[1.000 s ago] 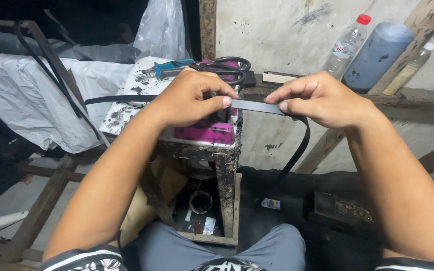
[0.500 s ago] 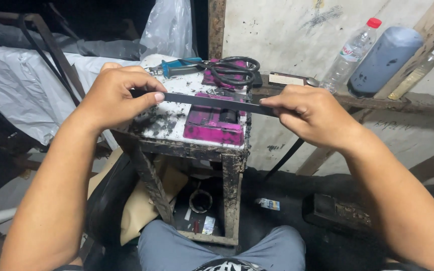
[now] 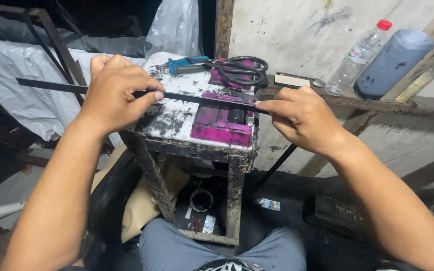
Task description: Feeding leather strips through an edge-dyeing machine and hanging them on a line to dry using clothespins.
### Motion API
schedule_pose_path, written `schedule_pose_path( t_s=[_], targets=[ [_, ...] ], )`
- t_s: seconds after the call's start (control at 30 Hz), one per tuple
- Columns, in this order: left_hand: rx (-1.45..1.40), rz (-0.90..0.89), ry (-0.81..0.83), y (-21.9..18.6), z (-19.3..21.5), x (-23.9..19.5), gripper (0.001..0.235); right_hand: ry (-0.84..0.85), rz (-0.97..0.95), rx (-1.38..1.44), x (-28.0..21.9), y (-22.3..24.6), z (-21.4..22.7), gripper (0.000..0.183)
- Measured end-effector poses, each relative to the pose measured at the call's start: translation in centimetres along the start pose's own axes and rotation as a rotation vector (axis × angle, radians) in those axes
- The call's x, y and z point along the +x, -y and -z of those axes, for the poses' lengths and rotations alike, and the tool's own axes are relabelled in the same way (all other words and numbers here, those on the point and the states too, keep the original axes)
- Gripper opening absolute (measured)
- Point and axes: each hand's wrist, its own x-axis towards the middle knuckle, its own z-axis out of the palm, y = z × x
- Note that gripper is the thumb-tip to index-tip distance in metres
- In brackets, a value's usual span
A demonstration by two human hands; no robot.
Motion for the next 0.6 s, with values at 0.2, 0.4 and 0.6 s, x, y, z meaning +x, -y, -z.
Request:
schedule_pose_path(
  t_s=[0.2, 0.4, 0.6],
  targets=[
    [0.027, -0.027, 0.003, -0.3, -0.6, 0.2, 0.004, -0.028, -0.013, 0.006, -0.6, 0.0, 0.4, 0.027],
    [0.037, -0.038, 0.03, -1.2, -1.5, 0.9, 0.004, -0.027, -0.029, -0.019, -1.9, -0.9, 1.2, 0.027],
    [-0.008, -0.057, 0.037, -3.6, -1.8, 2.0, 0.008, 0.032, 0.003, -0.021, -3.5, -1.8, 2.5, 0.038]
  ],
)
